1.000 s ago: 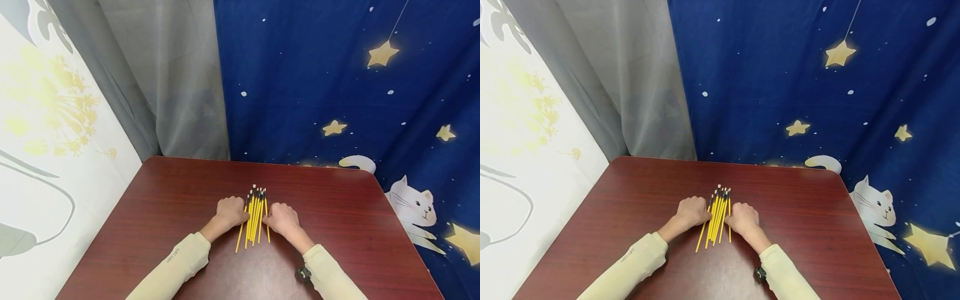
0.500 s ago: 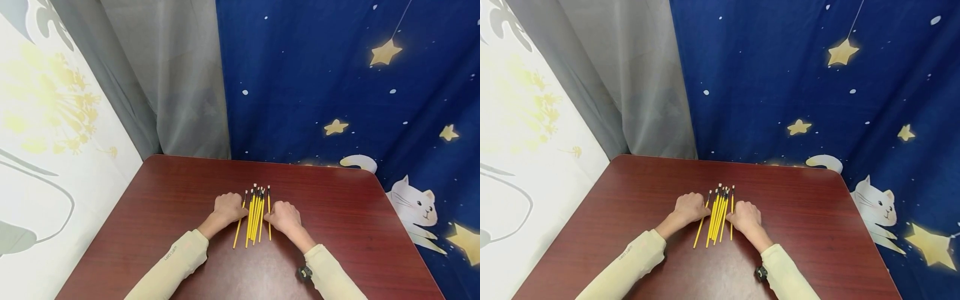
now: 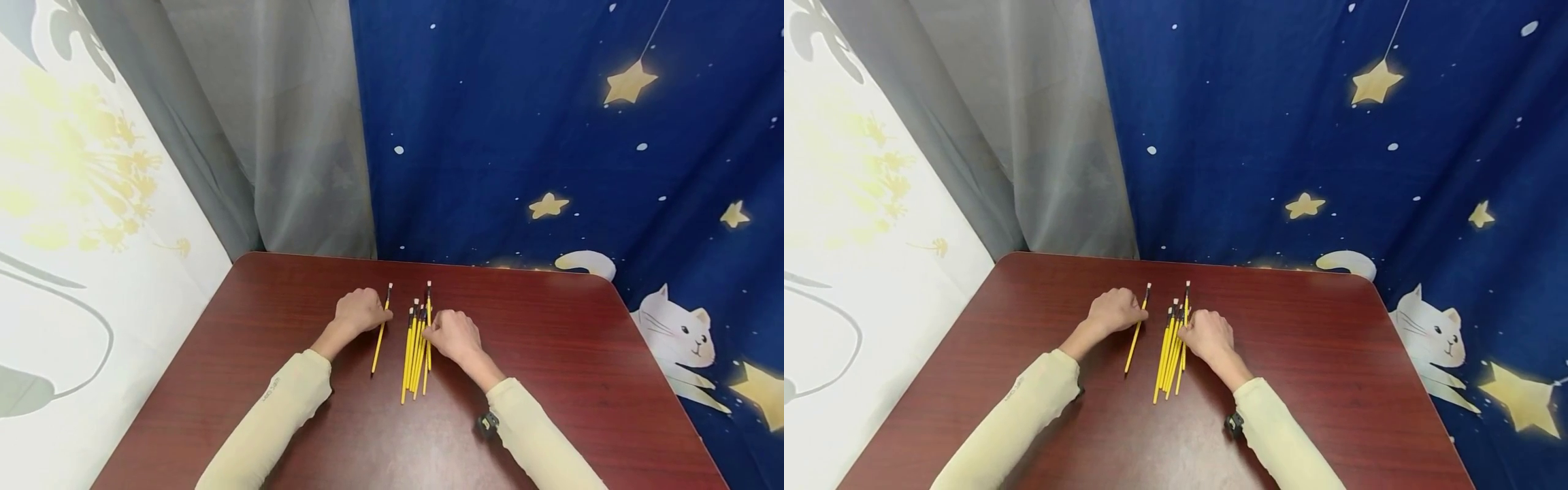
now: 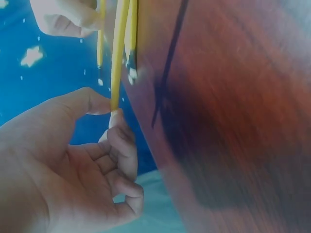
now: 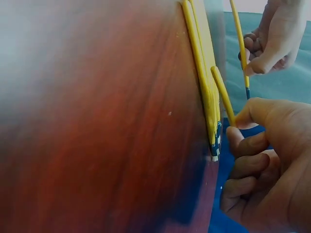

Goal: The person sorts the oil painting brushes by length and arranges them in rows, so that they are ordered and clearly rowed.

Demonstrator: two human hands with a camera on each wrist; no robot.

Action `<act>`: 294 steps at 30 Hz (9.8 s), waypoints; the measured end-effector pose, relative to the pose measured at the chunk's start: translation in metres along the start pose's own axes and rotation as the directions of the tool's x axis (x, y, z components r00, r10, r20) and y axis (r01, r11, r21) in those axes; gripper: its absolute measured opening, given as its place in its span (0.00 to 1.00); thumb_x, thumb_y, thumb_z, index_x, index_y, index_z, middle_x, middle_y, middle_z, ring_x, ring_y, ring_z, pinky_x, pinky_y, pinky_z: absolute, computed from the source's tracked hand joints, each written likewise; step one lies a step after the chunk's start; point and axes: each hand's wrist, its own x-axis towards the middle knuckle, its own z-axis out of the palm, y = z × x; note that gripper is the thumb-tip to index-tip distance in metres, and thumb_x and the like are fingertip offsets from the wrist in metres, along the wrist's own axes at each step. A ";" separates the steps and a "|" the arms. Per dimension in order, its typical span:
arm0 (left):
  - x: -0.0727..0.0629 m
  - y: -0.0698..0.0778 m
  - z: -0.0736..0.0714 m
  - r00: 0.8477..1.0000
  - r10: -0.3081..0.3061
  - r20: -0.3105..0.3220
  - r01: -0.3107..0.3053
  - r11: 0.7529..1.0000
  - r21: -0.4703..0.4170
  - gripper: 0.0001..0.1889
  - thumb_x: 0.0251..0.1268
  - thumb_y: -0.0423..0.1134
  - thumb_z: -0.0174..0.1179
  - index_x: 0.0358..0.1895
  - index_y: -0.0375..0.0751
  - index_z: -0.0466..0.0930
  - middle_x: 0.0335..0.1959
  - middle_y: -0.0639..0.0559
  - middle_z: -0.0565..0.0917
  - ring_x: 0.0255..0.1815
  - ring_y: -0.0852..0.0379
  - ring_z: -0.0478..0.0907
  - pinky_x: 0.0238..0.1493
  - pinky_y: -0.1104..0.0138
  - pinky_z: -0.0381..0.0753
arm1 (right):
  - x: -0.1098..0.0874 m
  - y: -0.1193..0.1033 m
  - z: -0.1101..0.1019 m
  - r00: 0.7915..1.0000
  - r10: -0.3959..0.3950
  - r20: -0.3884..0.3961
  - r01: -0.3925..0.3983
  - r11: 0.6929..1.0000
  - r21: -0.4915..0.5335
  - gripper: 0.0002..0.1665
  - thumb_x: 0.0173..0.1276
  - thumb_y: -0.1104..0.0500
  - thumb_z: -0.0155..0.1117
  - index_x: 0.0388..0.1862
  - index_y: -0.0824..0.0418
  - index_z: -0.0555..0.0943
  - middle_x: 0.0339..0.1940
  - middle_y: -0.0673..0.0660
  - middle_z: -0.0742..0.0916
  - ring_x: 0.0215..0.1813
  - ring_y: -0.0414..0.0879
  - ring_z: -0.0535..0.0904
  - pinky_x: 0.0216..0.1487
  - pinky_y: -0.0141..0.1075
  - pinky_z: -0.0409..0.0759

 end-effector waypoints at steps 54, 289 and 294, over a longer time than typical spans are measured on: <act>0.092 -0.003 -0.011 0.967 -0.251 0.051 0.256 0.955 -0.148 0.19 0.72 0.55 0.64 0.45 0.41 0.85 0.48 0.40 0.86 0.47 0.42 0.82 0.60 0.45 0.81 | 0.105 -0.078 0.045 0.990 0.126 0.058 -0.120 0.988 -0.094 0.14 0.68 0.48 0.71 0.31 0.57 0.84 0.36 0.60 0.90 0.33 0.54 0.84 0.37 0.52 0.85; 0.047 0.013 0.008 0.994 -0.084 -0.072 0.065 0.970 -0.235 0.26 0.67 0.53 0.66 0.11 0.52 0.70 0.12 0.58 0.68 0.18 0.56 0.69 0.21 0.63 0.64 | 0.053 -0.032 0.017 0.990 0.075 -0.123 -0.059 0.990 0.127 0.23 0.64 0.46 0.67 0.11 0.49 0.75 0.13 0.48 0.78 0.22 0.50 0.77 0.24 0.40 0.69; 0.058 0.017 0.009 0.986 -0.135 -0.095 0.114 0.973 -0.201 0.22 0.68 0.55 0.67 0.19 0.48 0.77 0.19 0.52 0.78 0.25 0.51 0.78 0.28 0.60 0.72 | 0.065 -0.033 0.019 0.989 0.075 -0.130 -0.060 0.991 0.116 0.22 0.64 0.48 0.67 0.11 0.51 0.76 0.13 0.49 0.78 0.22 0.50 0.78 0.24 0.41 0.71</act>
